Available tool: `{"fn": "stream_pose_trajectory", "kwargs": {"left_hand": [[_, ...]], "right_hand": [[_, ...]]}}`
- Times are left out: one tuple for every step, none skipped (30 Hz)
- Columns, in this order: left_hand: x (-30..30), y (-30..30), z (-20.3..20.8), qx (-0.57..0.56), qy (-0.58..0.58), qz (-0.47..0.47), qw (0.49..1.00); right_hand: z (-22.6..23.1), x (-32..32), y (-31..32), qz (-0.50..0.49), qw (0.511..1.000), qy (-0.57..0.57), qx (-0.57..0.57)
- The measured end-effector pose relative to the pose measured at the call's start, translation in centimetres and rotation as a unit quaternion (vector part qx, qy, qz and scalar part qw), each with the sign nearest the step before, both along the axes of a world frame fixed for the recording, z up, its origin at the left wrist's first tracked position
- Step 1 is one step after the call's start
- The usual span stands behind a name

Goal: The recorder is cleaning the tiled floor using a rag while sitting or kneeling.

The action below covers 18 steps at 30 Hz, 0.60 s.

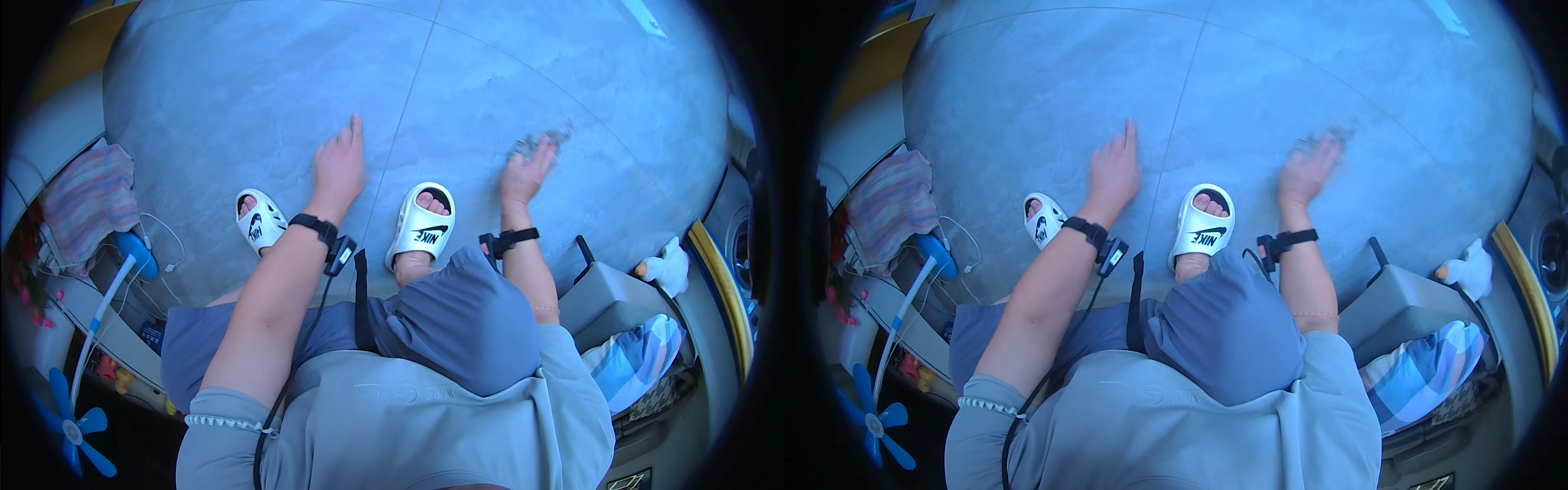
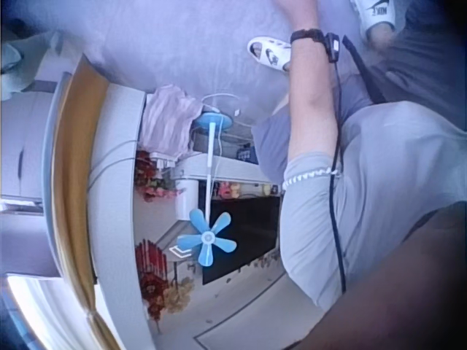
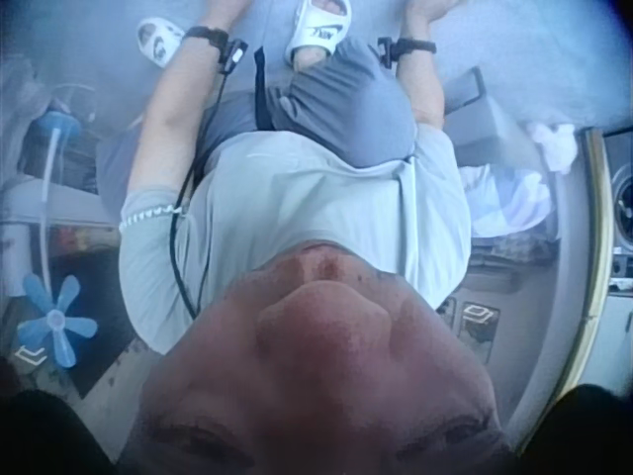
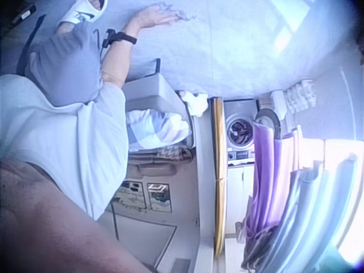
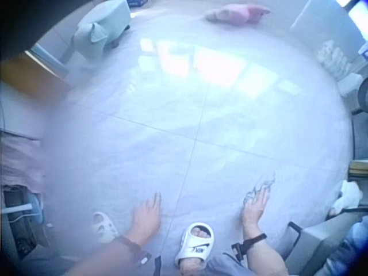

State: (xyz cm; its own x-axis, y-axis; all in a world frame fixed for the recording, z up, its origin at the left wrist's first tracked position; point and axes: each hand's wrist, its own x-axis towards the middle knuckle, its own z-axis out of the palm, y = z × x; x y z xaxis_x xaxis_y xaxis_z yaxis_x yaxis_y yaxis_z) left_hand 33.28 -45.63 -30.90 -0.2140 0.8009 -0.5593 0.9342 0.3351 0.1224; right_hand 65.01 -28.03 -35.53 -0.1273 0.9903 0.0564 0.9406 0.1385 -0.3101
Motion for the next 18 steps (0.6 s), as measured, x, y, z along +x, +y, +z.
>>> {"fn": "stream_pose_trajectory", "kwargs": {"left_hand": [[-0.1, 1.1, -0.2, 0.008, 0.022, 0.029, 0.999], [-0.3, 2.0, -0.8, 0.009, 0.026, 0.029, 0.999], [-0.4, 3.1, -1.3, 0.058, 0.031, 0.049, 0.997], [0.2, 4.2, -1.4, 0.108, 0.030, 0.066, 0.991], [0.8, 4.9, -1.2, 0.111, 0.029, 0.064, 0.991], [1.7, 6.3, -0.8, 0.077, 0.017, -0.008, 0.997], [2.1, 7.0, -0.7, 0.044, 0.010, -0.080, 0.996], [2.4, 6.9, -0.6, 0.047, 0.009, -0.083, 0.995], [2.7, 6.0, -0.8, 0.061, -0.001, -0.121, 0.991], [3.0, 5.3, -0.9, 0.075, -0.014, -0.160, 0.984], [3.4, 4.6, -1.0, 0.076, -0.014, -0.163, 0.984], [3.5, 3.5, -0.9, 0.072, -0.044, -0.137, 0.987], [3.7, 3.1, -0.8, 0.071, -0.075, -0.113, 0.988], [3.8, 2.6, -0.6, 0.068, -0.077, -0.116, 0.988], [3.9, 2.4, -0.5, 0.065, -0.076, -0.112, 0.989], [4.0, 2.3, -0.4, 0.062, -0.075, -0.107, 0.990], [4.0, 2.2, -0.4, 0.060, -0.076, -0.107, 0.989], [3.8, 2.1, -0.3, 0.053, -0.070, -0.103, 0.991]], "right_hand": [[0.3, -2.4, -0.4, 0.027, 0.999, 0.014, -0.018], [0.7, -4.6, -0.9, 0.055, 0.997, 0.031, -0.034], [1.1, -6.2, -1.2, 0.073, 0.996, 0.050, -0.027], [1.4, -6.9, -1.5, 0.087, 0.994, 0.064, -0.019], [1.7, -7.7, -1.9, 0.085, 0.994, 0.063, -0.016], [1.8, -7.6, -2.2, 0.128, 0.988, 0.088, -0.018], [1.9, -8.1, -2.5, 0.171, 0.978, 0.118, -0.020], [2.4, -8.0, -3.5, 0.172, 0.964, 0.189, -0.073], [2.5, -7.8, -3.7, 0.171, 0.964, 0.190, -0.070], [2.4, -7.5, -4.0, 0.104, 0.938, 0.299, -0.139], [2.3, -7.1, -4.2, 0.036, 0.892, 0.402, -0.205], [3.7, -7.7, -4.0, -0.149, 0.766, 0.500, -0.375], [4.8, -7.9, -3.0, -0.150, 0.765, 0.501, -0.375], [5.7, -7.8, -2.6, -0.199, 0.676, 0.600, -0.378], [6.0, -7.3, -2.1, -0.241, 0.574, 0.689, -0.372], [5.4, -6.7, -2.2, -0.242, 0.587, 0.676, -0.374], [5.5, -5.7, -1.6, -0.244, 0.587, 0.675, -0.374], [5.9, -4.7, -0.5, -0.239, 0.610, 0.676, -0.339]]}}
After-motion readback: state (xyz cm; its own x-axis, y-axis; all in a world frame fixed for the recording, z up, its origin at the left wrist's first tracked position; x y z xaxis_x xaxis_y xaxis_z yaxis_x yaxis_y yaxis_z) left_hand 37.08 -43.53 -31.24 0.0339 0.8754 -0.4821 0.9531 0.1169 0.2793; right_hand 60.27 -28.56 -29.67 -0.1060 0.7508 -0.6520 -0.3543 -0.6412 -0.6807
